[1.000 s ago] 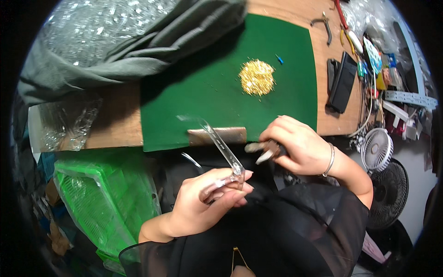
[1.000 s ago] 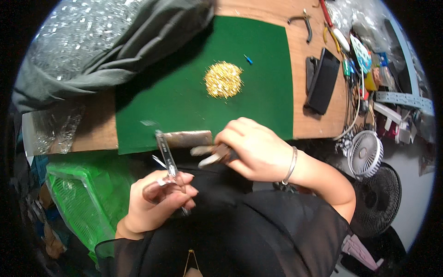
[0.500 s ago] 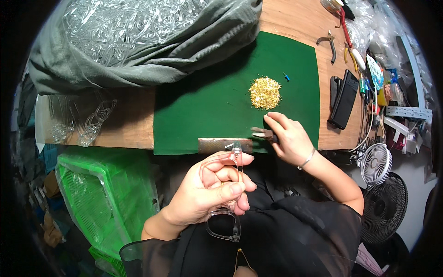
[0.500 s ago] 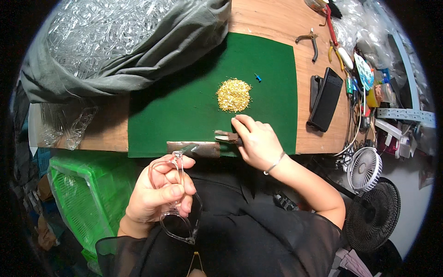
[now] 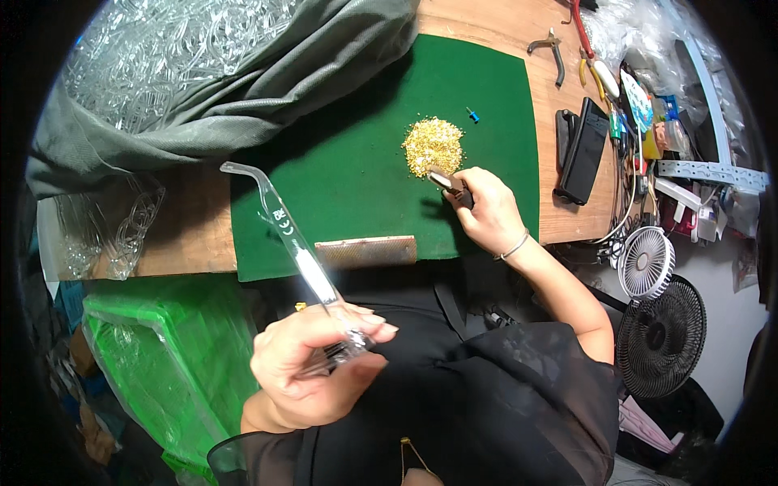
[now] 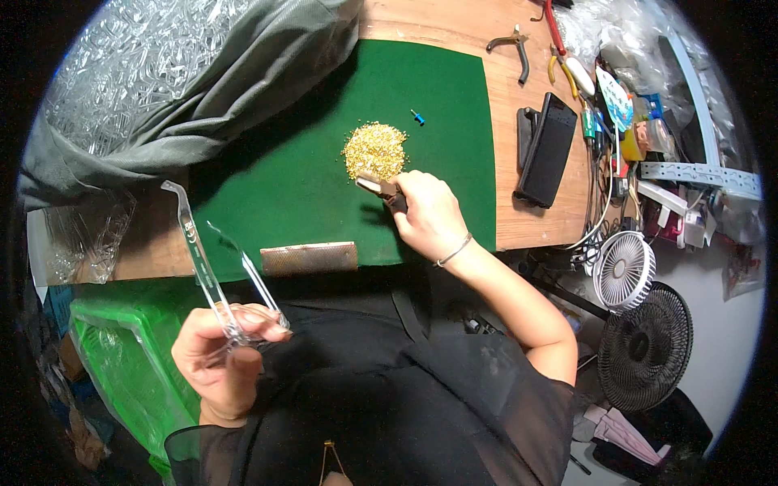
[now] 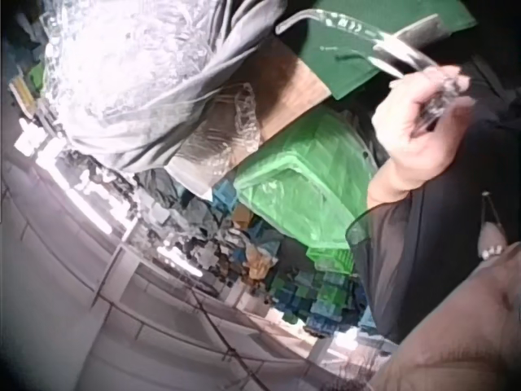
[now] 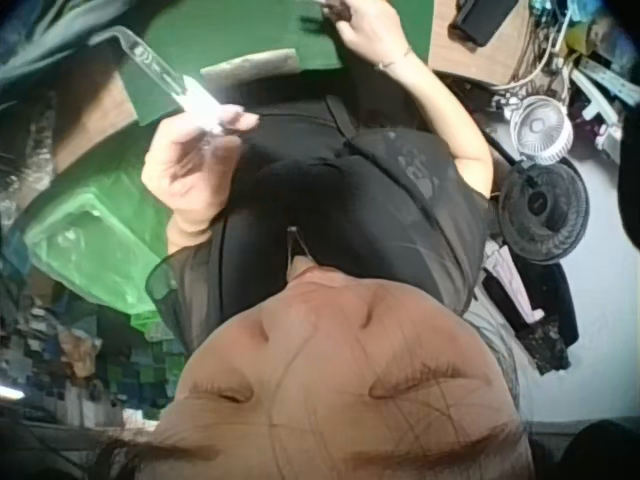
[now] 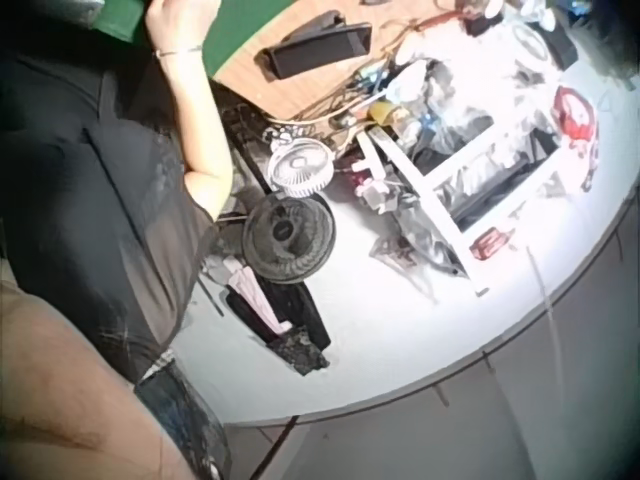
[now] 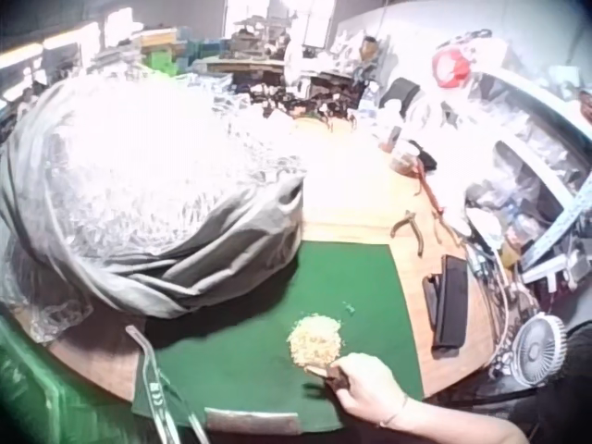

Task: The person assembles a pair of clear eyeglasses by inserting small gold-colored components into the frame using a screwdriver. The person repeatedly tightens and adjusts the components on both sides of the frame.

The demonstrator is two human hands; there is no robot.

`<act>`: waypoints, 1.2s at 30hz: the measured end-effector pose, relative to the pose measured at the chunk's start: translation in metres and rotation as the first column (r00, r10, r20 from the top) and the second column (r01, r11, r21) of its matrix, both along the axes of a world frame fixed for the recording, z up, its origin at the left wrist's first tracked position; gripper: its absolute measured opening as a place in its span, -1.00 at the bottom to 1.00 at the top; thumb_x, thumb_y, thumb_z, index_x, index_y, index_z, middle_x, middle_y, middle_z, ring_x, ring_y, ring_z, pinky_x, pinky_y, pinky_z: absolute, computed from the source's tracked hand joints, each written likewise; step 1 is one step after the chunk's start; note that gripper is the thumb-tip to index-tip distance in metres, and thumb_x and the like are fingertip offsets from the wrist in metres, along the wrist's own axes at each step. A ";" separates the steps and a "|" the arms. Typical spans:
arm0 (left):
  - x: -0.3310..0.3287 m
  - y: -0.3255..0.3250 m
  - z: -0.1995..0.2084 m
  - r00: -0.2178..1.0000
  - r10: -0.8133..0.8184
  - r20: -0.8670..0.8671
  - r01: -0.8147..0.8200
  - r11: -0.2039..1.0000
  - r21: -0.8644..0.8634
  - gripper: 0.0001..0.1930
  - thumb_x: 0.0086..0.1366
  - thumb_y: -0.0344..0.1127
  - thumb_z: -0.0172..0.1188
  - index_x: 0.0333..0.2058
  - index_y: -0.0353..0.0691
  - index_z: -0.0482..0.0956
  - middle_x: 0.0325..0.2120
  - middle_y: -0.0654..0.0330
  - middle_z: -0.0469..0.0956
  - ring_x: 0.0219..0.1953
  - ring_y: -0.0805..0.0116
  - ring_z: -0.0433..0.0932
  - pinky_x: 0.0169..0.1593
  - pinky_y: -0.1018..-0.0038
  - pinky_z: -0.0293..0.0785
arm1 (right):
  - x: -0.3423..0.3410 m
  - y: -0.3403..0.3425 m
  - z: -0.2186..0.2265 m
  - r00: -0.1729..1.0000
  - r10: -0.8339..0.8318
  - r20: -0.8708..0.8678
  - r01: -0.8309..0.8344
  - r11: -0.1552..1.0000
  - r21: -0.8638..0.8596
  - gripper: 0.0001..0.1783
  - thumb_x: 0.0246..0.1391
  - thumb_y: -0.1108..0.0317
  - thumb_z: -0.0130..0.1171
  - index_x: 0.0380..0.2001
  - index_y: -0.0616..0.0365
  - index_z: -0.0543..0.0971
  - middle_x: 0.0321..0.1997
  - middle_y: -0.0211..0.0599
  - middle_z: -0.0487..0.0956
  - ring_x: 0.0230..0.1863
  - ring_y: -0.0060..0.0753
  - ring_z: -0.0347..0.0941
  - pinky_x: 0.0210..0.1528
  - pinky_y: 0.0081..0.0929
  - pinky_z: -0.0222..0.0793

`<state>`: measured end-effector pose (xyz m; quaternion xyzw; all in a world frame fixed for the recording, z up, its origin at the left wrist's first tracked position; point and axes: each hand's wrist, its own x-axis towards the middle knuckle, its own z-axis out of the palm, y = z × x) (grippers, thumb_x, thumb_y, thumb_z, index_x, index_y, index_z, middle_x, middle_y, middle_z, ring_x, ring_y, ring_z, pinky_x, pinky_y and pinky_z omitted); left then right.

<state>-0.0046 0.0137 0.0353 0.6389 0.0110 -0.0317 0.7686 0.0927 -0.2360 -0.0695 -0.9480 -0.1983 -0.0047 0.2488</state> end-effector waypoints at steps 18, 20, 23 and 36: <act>0.013 -0.012 -0.041 0.967 -0.194 0.167 0.164 0.970 0.177 -0.32 0.03 -0.28 0.37 0.07 -0.47 0.28 -0.24 0.05 0.58 -0.23 0.33 0.58 -0.08 0.50 0.44 | -0.012 0.026 0.076 0.925 0.187 -0.330 -0.032 0.905 0.423 -0.85 -0.12 0.60 0.12 -0.40 0.23 0.45 -0.44 -0.17 0.48 -0.41 -0.24 0.47 -0.35 -0.44 0.37; 0.014 -0.017 -0.038 0.969 -0.170 0.179 0.142 0.977 0.162 -0.32 0.04 -0.28 0.35 0.08 -0.48 0.27 -0.22 0.03 0.56 -0.24 0.34 0.58 -0.07 0.50 0.43 | -0.021 0.032 0.087 0.936 0.298 -0.185 -0.157 0.829 0.536 -0.72 -0.31 0.64 0.17 -0.41 0.18 0.46 -0.44 -0.25 0.49 -0.42 -0.22 0.43 -0.29 -0.44 0.35; 0.007 -0.019 -0.035 0.978 -0.138 0.154 0.114 0.982 0.151 -0.36 0.01 -0.35 0.34 0.06 -0.48 0.32 -0.27 0.04 0.59 -0.23 0.31 0.58 -0.07 0.47 0.43 | -0.020 0.046 0.102 0.883 0.468 -0.012 -0.377 0.725 0.577 -0.69 -0.38 0.62 0.22 -0.43 0.11 0.49 -0.44 -0.37 0.52 -0.41 -0.28 0.43 -0.32 -0.42 0.30; 0.008 -0.015 -0.028 0.950 -0.181 0.254 0.123 0.966 0.228 -0.41 -0.05 -0.46 0.33 0.01 -0.47 0.39 -0.39 0.07 0.60 -0.31 0.22 0.58 -0.17 0.45 0.46 | -0.026 0.049 0.087 0.847 0.517 0.120 -0.448 0.575 0.685 -0.82 -0.23 0.44 0.35 -0.46 0.17 0.59 -0.49 -0.36 0.56 -0.49 -0.37 0.45 -0.40 -0.46 0.28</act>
